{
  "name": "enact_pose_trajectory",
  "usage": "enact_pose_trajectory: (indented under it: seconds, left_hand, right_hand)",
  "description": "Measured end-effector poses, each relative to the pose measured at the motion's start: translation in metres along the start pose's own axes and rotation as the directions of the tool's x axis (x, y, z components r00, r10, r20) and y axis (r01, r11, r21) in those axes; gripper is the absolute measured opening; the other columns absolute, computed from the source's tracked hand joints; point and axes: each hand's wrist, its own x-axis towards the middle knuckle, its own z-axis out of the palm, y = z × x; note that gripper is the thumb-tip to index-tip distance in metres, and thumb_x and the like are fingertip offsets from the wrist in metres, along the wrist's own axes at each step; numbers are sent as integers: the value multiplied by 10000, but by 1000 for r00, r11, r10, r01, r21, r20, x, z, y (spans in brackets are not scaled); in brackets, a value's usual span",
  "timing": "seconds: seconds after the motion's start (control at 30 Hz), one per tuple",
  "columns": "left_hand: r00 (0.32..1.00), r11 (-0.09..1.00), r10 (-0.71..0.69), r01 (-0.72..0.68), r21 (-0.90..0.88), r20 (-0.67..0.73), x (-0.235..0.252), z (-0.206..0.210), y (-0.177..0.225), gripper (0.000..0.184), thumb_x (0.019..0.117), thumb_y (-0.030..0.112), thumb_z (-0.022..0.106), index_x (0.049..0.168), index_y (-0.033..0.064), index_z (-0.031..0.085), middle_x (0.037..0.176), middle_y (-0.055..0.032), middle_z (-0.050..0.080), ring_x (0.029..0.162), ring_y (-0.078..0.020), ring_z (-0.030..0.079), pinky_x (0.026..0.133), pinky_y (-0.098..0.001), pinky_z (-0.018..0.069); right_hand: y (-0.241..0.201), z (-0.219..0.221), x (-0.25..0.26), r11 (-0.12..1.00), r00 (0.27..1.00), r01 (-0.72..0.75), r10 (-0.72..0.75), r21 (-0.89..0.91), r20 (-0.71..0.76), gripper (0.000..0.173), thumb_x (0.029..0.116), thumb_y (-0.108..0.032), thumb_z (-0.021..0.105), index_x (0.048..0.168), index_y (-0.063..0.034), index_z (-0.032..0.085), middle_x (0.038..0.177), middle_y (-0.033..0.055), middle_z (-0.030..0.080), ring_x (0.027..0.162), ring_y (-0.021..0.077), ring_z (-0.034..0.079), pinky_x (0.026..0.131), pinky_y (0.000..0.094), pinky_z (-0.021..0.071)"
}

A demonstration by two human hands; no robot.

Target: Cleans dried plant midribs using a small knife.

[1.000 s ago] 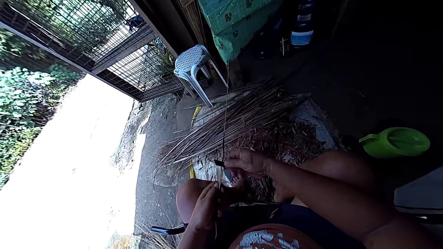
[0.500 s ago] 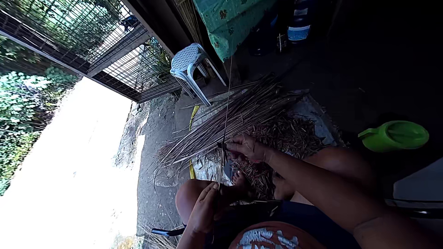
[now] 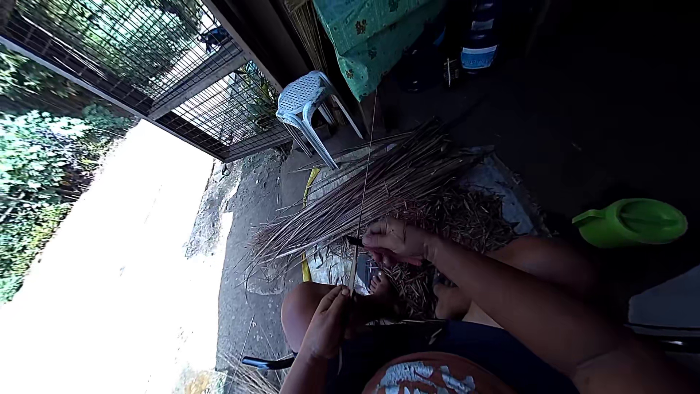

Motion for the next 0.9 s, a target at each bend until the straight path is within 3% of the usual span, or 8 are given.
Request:
enact_pose_trajectory:
  seconds: [0.07,0.13,0.27,0.53,0.73,0.83,0.9]
  left_hand:
    - [1000,1000,10,-10,21,-1,2,4,4,314,1092,272,375,970,74,586,646,9,527,469,-52,497,449,-188,452]
    - [1000,999,19,-19,26,12,3,6,5,315,1094,277,373,962,80,580,637,10,518,465,-52,491,444,-188,445]
    - [999,999,37,-38,18,18,0,8,5,312,1097,286,385,951,85,573,631,18,506,461,-42,479,441,-180,434]
    - [1000,1000,19,-19,15,18,-7,5,3,304,1095,282,375,997,79,579,639,27,493,457,-41,461,434,-181,421]
    - [1000,1000,-3,3,23,16,-11,2,-2,309,1091,288,389,977,77,584,636,16,496,457,-47,463,428,-181,413]
    - [1000,999,2,-1,53,-3,-9,-1,-5,329,1085,280,362,994,71,599,643,7,523,481,-63,508,456,-198,460]
    - [1000,998,16,-15,66,-16,-5,0,-3,350,1090,290,347,992,72,603,636,14,510,474,-57,495,450,-197,450]
  right_hand:
    - [7,14,-3,998,985,-2,13,-66,174,257,1080,-267,526,1000,-42,621,740,16,663,548,79,608,516,218,513]
    - [11,20,-4,997,980,27,-13,-70,199,267,1079,-275,528,972,-49,620,729,14,660,544,77,603,510,220,509]
    - [9,5,2,995,998,64,-62,-74,32,263,1085,-260,512,985,-46,628,724,-3,650,556,66,598,529,208,502]
    - [10,-10,11,999,993,47,-50,-24,-105,251,1082,-256,532,1027,-39,644,736,2,662,572,66,617,532,198,513]
    - [5,-29,14,994,929,88,-57,68,-366,257,1095,-233,505,1056,-8,624,735,50,650,545,90,598,523,204,511]
    - [2,-26,15,994,926,78,-42,81,-375,250,1097,-233,499,1089,-12,617,729,60,656,533,103,600,512,210,509]
    - [3,-16,13,997,959,55,-35,60,-281,248,1096,-235,505,1109,-14,616,740,55,660,551,103,611,523,217,516]
